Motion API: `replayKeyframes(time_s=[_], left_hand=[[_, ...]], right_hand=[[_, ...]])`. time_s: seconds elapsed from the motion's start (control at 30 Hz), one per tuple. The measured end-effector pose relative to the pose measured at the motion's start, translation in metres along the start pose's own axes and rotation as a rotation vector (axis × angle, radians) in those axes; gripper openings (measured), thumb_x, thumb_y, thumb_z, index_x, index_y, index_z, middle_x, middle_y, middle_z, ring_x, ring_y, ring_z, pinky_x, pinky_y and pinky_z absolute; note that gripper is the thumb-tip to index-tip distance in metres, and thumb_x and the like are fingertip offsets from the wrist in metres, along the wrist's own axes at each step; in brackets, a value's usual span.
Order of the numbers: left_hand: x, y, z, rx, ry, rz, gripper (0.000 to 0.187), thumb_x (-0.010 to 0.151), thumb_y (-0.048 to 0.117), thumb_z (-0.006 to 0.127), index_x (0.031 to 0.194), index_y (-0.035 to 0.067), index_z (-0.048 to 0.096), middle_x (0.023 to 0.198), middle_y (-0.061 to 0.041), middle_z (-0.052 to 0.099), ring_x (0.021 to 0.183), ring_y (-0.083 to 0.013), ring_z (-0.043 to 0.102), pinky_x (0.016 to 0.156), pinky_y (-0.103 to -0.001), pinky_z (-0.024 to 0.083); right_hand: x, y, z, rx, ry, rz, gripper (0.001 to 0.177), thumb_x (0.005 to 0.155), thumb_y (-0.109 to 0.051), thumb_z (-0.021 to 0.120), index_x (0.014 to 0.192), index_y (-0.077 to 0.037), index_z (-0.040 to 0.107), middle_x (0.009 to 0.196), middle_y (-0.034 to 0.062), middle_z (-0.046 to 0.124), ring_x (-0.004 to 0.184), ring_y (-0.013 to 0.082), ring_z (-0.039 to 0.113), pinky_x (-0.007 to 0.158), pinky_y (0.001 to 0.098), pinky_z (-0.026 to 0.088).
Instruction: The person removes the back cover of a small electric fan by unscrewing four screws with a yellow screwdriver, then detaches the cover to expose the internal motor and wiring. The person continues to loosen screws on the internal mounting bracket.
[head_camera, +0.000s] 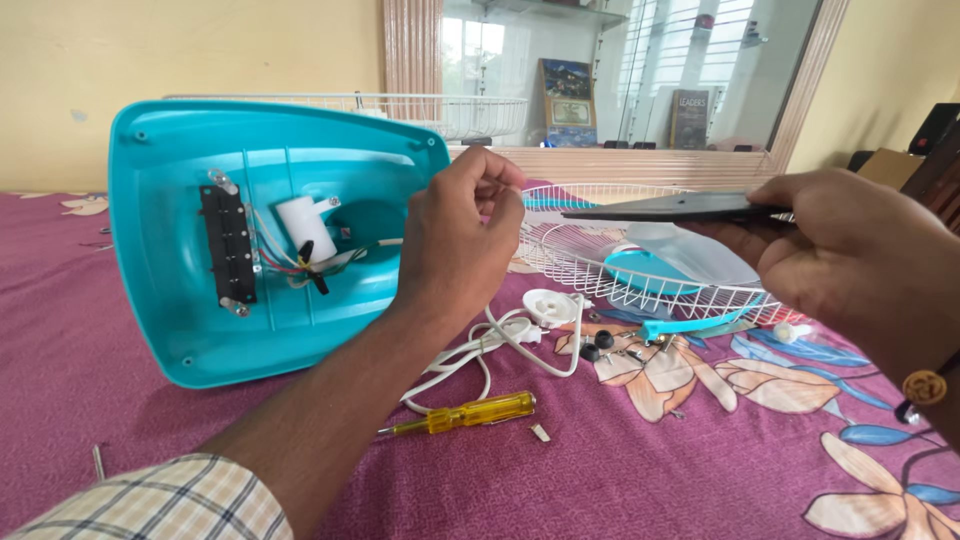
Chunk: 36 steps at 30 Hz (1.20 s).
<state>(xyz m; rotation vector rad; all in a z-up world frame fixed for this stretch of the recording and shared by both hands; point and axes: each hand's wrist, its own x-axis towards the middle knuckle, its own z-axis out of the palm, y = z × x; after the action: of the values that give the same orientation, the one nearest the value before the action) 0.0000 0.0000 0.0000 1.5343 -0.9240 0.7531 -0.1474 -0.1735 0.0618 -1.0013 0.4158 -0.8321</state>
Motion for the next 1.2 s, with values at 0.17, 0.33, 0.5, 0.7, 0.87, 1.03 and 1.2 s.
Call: replayKeyframes(time_s=[0.17, 0.33, 0.5, 0.7, 0.87, 1.03, 1.2], left_hand=[[-0.001, -0.004, -0.004, -0.018, -0.002, 0.011, 0.009, 0.091, 0.012, 0.065, 0.098, 0.007, 0.069, 0.088, -0.006, 0.078, 0.084, -0.014, 0.079, 0.071, -0.029, 0.062], [-0.004, -0.004, 0.0, 0.013, -0.04, -0.041, 0.01, 0.092, 0.012, 0.065, 0.099, 0.008, 0.069, 0.087, -0.007, 0.078, 0.078, -0.0146, 0.079, 0.065, -0.03, 0.061], [-0.008, -0.005, 0.001, -0.013, -0.056, -0.039, 0.01, 0.091, 0.012, 0.066, 0.099, 0.008, 0.068, 0.088, -0.007, 0.078, 0.077, -0.0153, 0.08, 0.064, -0.029, 0.062], [-0.012, -0.006, 0.001, 0.004, -0.06, -0.002, 0.009, 0.091, 0.012, 0.067, 0.1, 0.008, 0.069, 0.092, -0.008, 0.079, 0.081, -0.0145, 0.08, 0.069, -0.029, 0.062], [-0.012, -0.007, 0.0, -0.004, -0.067, -0.033, 0.01, 0.091, 0.012, 0.067, 0.1, 0.007, 0.068, 0.092, -0.009, 0.079, 0.081, -0.0154, 0.08, 0.069, -0.03, 0.062], [-0.013, -0.01, -0.001, -0.02, -0.067, 0.009, 0.009, 0.092, 0.012, 0.067, 0.1, 0.008, 0.068, 0.094, -0.008, 0.079, 0.086, -0.0149, 0.08, 0.073, -0.029, 0.063], [-0.014, -0.01, -0.004, -0.016, -0.054, -0.028, 0.009, 0.09, 0.011, 0.067, 0.098, 0.006, 0.069, 0.09, -0.01, 0.079, 0.083, -0.0171, 0.08, 0.071, -0.032, 0.062]], right_hand=[[0.008, 0.0, -0.002, -0.177, -0.161, -0.041, 0.031, 0.103, -0.001, 0.033, 0.117, 0.026, 0.031, 0.126, 0.0349, 0.056, 0.117, 0.0396, 0.068, 0.098, 0.0372, 0.055], [0.023, -0.004, -0.019, -0.232, -0.135, -0.146, 0.027, 0.103, -0.001, 0.034, 0.114, 0.023, 0.03, 0.125, 0.0346, 0.055, 0.115, 0.0419, 0.073, 0.094, 0.0369, 0.057], [0.037, -0.002, -0.024, -0.25, -0.062, -0.077, 0.026, 0.105, -0.002, 0.037, 0.113, 0.022, 0.031, 0.121, 0.0319, 0.061, 0.107, 0.0381, 0.076, 0.09, 0.036, 0.059], [0.052, 0.009, -0.039, -0.62, -0.236, -0.179, 0.032, 0.106, -0.001, 0.039, 0.109, 0.028, 0.053, 0.12, 0.0354, 0.068, 0.106, 0.038, 0.076, 0.087, 0.0364, 0.056], [0.086, 0.018, -0.034, -0.382, -0.14, 0.025, 0.03, 0.105, -0.008, 0.038, 0.117, 0.019, 0.045, 0.121, 0.0317, 0.063, 0.101, 0.0287, 0.075, 0.086, 0.0279, 0.057], [0.11, 0.015, -0.017, -0.322, -0.183, 0.191, 0.036, 0.108, -0.005, 0.037, 0.118, 0.03, 0.036, 0.121, 0.0425, 0.057, 0.104, 0.0306, 0.075, 0.091, 0.0236, 0.056], [0.082, 0.015, -0.019, -0.289, -0.281, 0.13, 0.04, 0.107, -0.012, 0.036, 0.121, 0.025, 0.033, 0.121, 0.0426, 0.056, 0.106, 0.0308, 0.073, 0.092, 0.0258, 0.055]])
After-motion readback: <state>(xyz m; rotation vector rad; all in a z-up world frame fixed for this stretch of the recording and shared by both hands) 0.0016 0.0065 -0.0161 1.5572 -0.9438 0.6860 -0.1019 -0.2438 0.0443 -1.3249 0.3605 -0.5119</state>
